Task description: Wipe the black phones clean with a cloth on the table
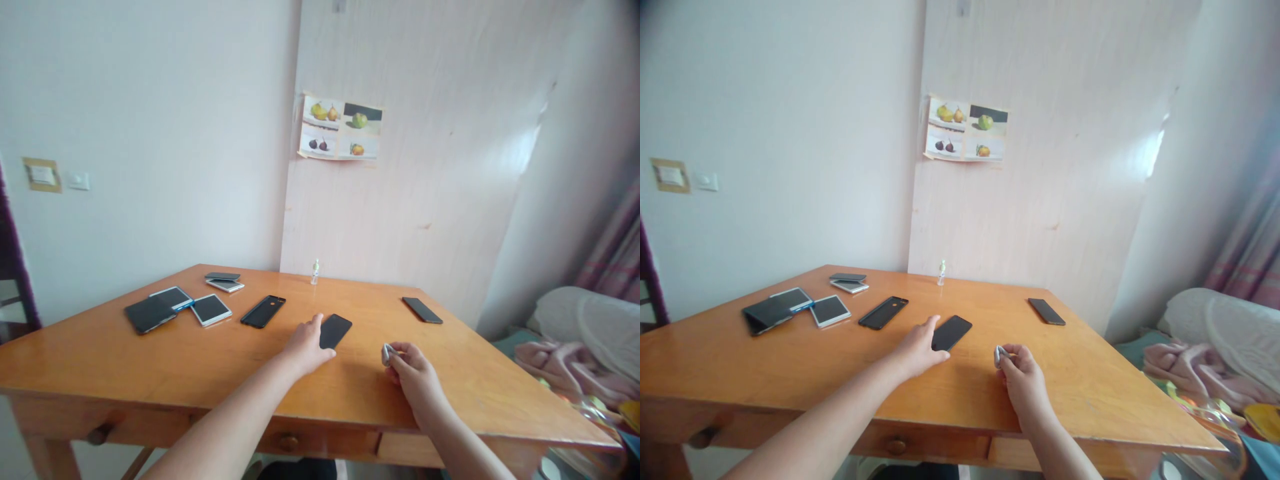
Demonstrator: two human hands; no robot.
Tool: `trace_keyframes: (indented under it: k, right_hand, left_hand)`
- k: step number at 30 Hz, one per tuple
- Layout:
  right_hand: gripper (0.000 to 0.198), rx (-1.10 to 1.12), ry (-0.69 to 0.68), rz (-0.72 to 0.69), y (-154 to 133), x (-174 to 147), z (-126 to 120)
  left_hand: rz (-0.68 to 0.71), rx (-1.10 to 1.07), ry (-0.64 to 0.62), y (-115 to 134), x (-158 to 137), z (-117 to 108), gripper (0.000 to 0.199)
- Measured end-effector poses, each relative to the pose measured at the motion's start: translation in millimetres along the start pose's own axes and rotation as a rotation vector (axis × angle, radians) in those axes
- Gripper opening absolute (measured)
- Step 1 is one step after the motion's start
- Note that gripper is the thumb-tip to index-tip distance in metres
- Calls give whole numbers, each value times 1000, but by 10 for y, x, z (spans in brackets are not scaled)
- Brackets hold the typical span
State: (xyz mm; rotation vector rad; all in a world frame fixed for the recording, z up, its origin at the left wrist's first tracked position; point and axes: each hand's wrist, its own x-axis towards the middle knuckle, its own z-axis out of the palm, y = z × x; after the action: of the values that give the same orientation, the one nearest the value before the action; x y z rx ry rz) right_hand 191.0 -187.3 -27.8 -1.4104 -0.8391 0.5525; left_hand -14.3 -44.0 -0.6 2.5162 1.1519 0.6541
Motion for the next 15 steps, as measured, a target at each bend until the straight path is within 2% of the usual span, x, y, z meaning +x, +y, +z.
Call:
trace_keyframes:
  k: [7,11,15]
  right_hand:
    - [19,-52,-124,-7,-29,63,53]
    - [21,-111,-156,36,-67,195,77]
    - [27,-161,-171,49,-140,455,201]
  left_hand:
    - [65,-25,-69,-179,393,26,98]
    - [58,-19,-67,-273,419,24,103]
    - [51,-3,-67,-288,402,-1,107]
